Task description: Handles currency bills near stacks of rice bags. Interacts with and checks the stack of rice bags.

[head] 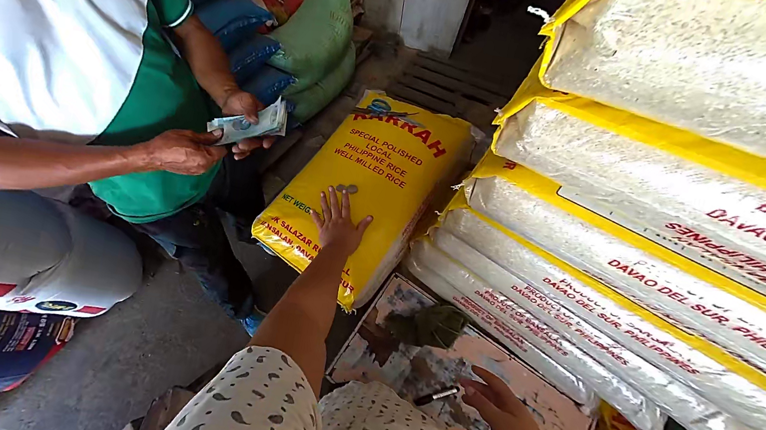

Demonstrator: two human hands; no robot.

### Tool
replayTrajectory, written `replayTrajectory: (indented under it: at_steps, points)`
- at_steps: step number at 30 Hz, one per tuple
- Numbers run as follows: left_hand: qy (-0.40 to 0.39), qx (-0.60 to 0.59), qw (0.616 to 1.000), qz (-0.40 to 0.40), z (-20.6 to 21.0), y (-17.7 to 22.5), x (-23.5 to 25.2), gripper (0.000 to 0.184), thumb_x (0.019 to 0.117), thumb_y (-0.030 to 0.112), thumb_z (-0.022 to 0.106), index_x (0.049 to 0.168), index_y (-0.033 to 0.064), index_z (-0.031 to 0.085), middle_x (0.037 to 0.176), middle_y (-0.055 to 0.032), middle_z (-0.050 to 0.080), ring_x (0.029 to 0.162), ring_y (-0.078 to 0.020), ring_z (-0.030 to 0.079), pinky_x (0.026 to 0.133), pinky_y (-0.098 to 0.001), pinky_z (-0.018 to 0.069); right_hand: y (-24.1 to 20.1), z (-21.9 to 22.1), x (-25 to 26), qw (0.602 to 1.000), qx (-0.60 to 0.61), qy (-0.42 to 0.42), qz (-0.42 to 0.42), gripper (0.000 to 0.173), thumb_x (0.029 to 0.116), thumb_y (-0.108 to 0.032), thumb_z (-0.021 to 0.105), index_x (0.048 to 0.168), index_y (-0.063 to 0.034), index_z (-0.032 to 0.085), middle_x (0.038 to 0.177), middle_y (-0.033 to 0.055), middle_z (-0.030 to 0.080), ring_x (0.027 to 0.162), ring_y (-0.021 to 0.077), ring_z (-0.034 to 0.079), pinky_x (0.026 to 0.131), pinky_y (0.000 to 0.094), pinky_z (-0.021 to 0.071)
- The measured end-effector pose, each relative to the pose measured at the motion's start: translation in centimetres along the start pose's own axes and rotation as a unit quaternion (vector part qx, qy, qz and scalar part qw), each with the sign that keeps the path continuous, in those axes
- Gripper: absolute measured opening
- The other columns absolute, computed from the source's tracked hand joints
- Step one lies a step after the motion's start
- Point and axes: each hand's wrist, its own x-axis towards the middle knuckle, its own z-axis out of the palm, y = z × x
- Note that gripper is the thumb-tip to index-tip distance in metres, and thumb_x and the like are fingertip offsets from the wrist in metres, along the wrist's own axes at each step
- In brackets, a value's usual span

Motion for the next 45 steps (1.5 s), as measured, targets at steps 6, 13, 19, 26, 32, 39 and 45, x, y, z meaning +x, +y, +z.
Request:
replayTrajectory:
  at_steps: [6, 13, 19, 26, 32, 39, 45]
  points:
    - [-0.048, 0.005, 0.998, 0.038, 0.2, -1.2, -4.8, 0.095, 0.0969, 0.075, 0.038, 0.167, 0.0164, 0.015, 0.174, -0.0137, 0.001, 0.159, -0.0386, -0.004, 0.12, -0.0721, -0.0034, 1.3, 0.6, -0.5, 1.0, 0.03, 0.006, 0.005, 0.051, 0.102, -0.011, 0.059, 0.148, 0.0034, 0.042, 0.132, 0.0246, 0.064, 0.115, 0.0301, 0.067, 0.101, 0.0445, 0.0524]
    - [0.045, -0.032, 0.992, 0.114, 1.9, -2.2, -5.1, 0.08, 0.1014, 0.061, 0.039, 0.159, 0.0049, 0.037, 0.167, -0.0212, 0.028, 0.155, -0.0428, 0.025, 0.123, -0.0637, 0.0164, 4.9, 3.7, -0.8, 0.994, 0.071, -0.015, 0.078, 0.056, 0.1021, -0.016, 0.061, 0.15, 0.0029, 0.04, 0.132, 0.026, 0.062, 0.115, 0.0317, 0.067, 0.1, 0.0463, 0.0528]
    - [0.053, -0.074, 0.992, 0.085, 2.3, -2.4, -5.4, 0.066, 0.1052, 0.048, 0.041, 0.154, 0.0033, 0.046, 0.164, -0.0225, 0.034, 0.151, -0.0396, 0.036, 0.125, -0.0562, 0.0226, 6.3, 4.4, -1.2, 0.996, 0.079, -0.021, 0.041, 0.053, 0.1006, -0.017, 0.062, 0.148, 0.0014, 0.045, 0.135, 0.024, 0.062, 0.119, 0.03, 0.064, 0.101, 0.0451, 0.052]
    - [0.025, -0.095, 0.992, 0.078, 4.3, -2.7, -13.1, 0.071, 0.1059, 0.044, 0.044, 0.158, -0.0027, 0.034, 0.167, -0.0259, 0.022, 0.155, -0.0408, 0.025, 0.127, -0.0529, 0.0197, 5.4, -2.8, -3.2, 0.986, -0.113, 0.111, -0.061, 0.057, 0.0985, -0.022, 0.067, 0.146, 0.0036, 0.049, 0.152, 0.0314, 0.044, 0.142, 0.0442, 0.042, 0.116, 0.0582, 0.0358]
    - [-0.112, -0.109, 0.981, -0.111, 4.8, -3.2, -26.4, 0.059, 0.1017, 0.028, 0.061, 0.154, 0.0066, 0.045, 0.163, -0.0254, 0.03, 0.141, -0.0394, 0.048, 0.113, -0.0481, 0.0469, -4.3, -13.5, -6.6, 0.851, -0.334, 0.297, -0.277, 0.073, 0.0926, -0.036, 0.072, 0.151, 0.0009, 0.046, 0.16, 0.0425, 0.015, 0.147, 0.0656, 0.013, 0.111, 0.0814, 0.0182]
    - [-0.289, 0.003, 0.934, -0.209, 5.0, -5.9, -38.4, 0.035, 0.1041, 0.026, 0.052, 0.129, 0.0079, 0.068, 0.136, -0.0194, 0.065, 0.126, -0.0392, 0.062, 0.1, -0.0611, 0.0513, -17.2, -25.1, -6.8, 0.562, -0.359, 0.543, -0.51, 0.082, 0.0994, -0.057, 0.047, 0.159, -0.0034, 0.029, 0.163, 0.0392, 0.012, 0.147, 0.0661, 0.01, 0.108, 0.0858, 0.0121]
    - [-0.376, -0.012, 0.9, -0.221, 5.2, -9.2, -44.4, 0.046, 0.1072, 0.039, 0.049, 0.127, 0.0023, 0.067, 0.133, -0.0222, 0.065, 0.127, -0.0383, 0.061, 0.106, -0.0601, 0.0472, -20.1, -28.0, -2.0, 0.511, -0.369, 0.589, -0.506, 0.083, 0.0994, -0.064, 0.035, 0.162, -0.0109, 0.026, 0.168, 0.0151, 0.028, 0.154, 0.0458, 0.021, 0.112, 0.0802, 0.0107]
